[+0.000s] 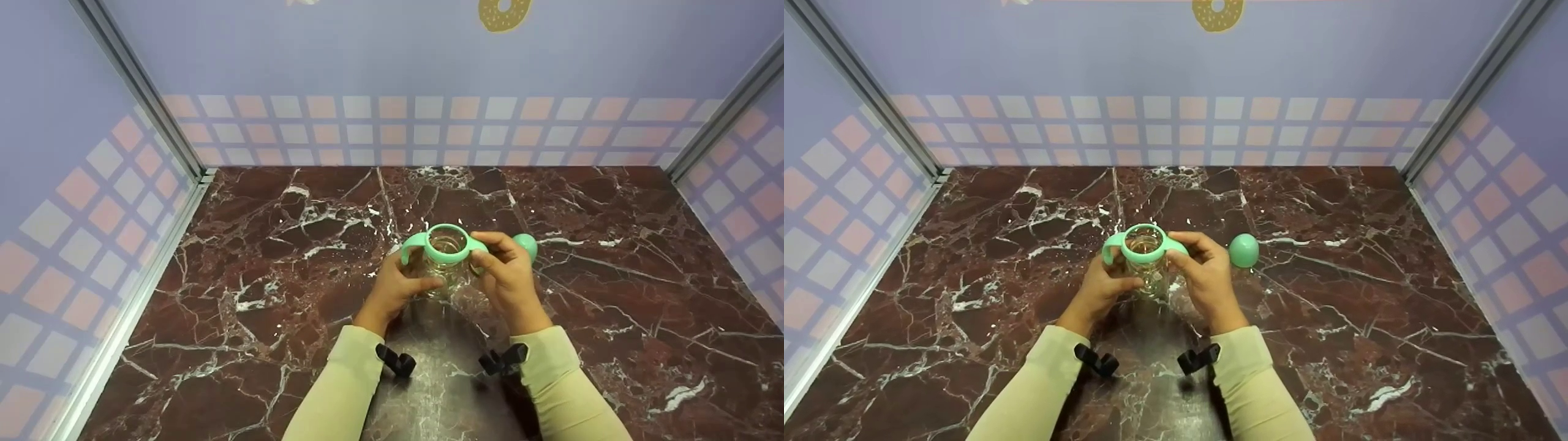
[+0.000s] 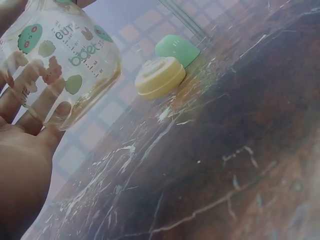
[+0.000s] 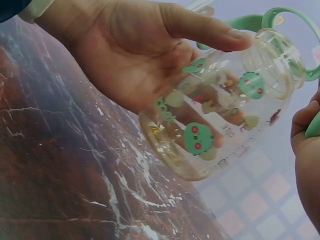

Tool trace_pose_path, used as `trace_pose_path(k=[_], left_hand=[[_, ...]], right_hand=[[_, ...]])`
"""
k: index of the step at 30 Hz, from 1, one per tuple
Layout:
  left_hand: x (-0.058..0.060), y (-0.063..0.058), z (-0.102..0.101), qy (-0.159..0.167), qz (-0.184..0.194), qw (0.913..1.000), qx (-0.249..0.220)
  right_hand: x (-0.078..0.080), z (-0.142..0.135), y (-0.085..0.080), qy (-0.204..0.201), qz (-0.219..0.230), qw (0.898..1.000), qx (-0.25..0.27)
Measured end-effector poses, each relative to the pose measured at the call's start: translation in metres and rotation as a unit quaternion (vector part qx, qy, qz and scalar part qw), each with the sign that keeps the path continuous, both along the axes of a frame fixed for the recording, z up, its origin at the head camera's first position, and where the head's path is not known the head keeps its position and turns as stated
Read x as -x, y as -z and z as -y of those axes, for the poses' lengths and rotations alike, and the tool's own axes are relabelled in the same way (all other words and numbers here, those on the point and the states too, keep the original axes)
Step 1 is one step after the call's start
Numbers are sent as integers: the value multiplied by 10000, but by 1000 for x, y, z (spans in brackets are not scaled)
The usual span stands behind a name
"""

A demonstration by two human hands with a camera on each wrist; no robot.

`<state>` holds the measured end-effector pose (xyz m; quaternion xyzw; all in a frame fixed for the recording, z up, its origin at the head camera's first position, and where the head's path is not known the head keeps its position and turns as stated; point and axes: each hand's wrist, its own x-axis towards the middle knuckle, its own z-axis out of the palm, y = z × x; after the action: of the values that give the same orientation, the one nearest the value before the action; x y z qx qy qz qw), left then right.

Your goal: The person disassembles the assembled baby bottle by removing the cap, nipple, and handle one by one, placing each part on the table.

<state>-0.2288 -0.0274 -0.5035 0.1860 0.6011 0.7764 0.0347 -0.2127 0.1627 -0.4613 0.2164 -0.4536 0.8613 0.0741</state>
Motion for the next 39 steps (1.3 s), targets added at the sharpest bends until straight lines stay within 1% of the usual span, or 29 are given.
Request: trace_pose_path(k=[6, 13, 15, 19, 22, 24, 28, 33, 37, 39], left_hand=[[0, 1, 4, -70, 20, 10000, 66], [0, 0, 8, -13, 267, 9992, 281], [0, 1, 8, -25, 315, 9989, 357], [1, 2, 9, -57, 271, 9985, 475], [2, 2, 9, -43, 208, 9985, 502], [2, 2, 10, -36, 173, 9987, 480], [2, 2, 11, -50, 155, 9985, 531], [2, 2, 11, -52, 219, 9981, 579], [1, 1, 11, -49, 235, 9982, 553], [1, 1, 11, -74, 258, 9980, 578]], right_hand=[[4, -8, -4, 56, -103, 9994, 319], [11, -21, -5, 661, -88, 9972, 352], [13, -24, -4, 753, -60, 9962, 432], [17, -30, -4, 981, 41, 9940, 491], [20, -35, -4, 1177, 197, 9911, 583], [22, -38, -4, 1301, 302, 9885, 714], [27, -45, -2, 1671, 519, 9805, 889], [34, -57, 4, 2223, 880, 9687, 664], [38, -69, 10, 2559, 1298, 9570, 425], [39, -75, 12, 2683, 1465, 9513, 401]])
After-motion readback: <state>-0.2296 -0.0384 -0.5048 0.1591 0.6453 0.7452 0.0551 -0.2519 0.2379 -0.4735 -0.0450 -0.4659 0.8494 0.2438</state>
